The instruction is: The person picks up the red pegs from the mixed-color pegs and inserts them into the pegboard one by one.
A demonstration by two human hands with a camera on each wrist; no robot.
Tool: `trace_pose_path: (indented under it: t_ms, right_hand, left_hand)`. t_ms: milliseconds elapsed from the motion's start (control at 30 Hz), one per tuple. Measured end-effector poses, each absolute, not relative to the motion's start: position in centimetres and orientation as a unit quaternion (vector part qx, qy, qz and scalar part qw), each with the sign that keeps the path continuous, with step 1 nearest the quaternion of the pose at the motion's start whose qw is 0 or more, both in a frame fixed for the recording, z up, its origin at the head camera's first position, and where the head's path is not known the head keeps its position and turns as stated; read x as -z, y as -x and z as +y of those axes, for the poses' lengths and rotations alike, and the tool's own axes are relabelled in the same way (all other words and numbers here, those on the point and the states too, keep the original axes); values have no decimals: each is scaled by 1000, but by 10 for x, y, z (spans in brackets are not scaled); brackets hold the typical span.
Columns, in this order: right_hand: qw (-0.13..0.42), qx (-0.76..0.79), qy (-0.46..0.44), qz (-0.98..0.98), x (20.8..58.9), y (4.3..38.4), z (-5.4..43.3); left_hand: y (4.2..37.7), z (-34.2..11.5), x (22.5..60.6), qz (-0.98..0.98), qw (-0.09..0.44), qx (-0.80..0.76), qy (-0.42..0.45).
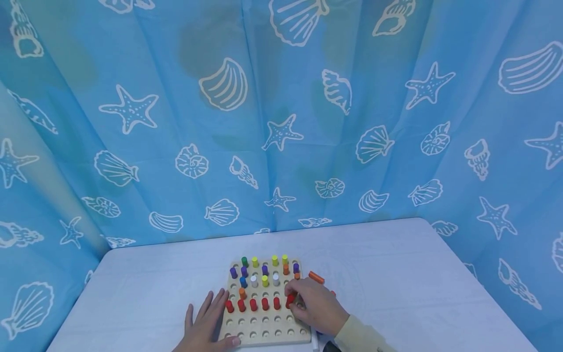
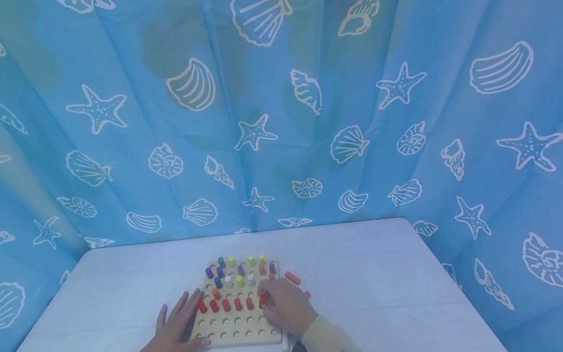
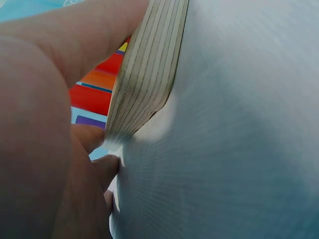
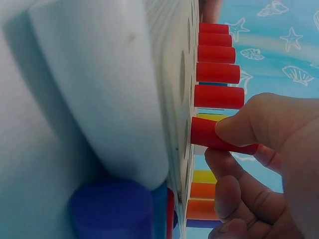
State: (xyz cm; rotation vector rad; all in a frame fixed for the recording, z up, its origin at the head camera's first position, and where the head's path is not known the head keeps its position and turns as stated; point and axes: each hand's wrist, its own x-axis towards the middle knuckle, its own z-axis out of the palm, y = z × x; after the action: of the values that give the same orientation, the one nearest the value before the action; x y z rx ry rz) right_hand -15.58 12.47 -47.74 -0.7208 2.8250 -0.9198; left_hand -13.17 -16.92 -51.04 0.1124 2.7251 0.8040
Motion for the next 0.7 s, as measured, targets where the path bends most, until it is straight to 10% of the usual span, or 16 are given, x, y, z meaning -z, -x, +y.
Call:
trace_pose_path:
  t_ms: [700]
  right_hand:
    - [46, 301, 237, 922, 477, 155, 125]
  left_hand:
    - [131, -168, 509, 945, 153, -285, -35]
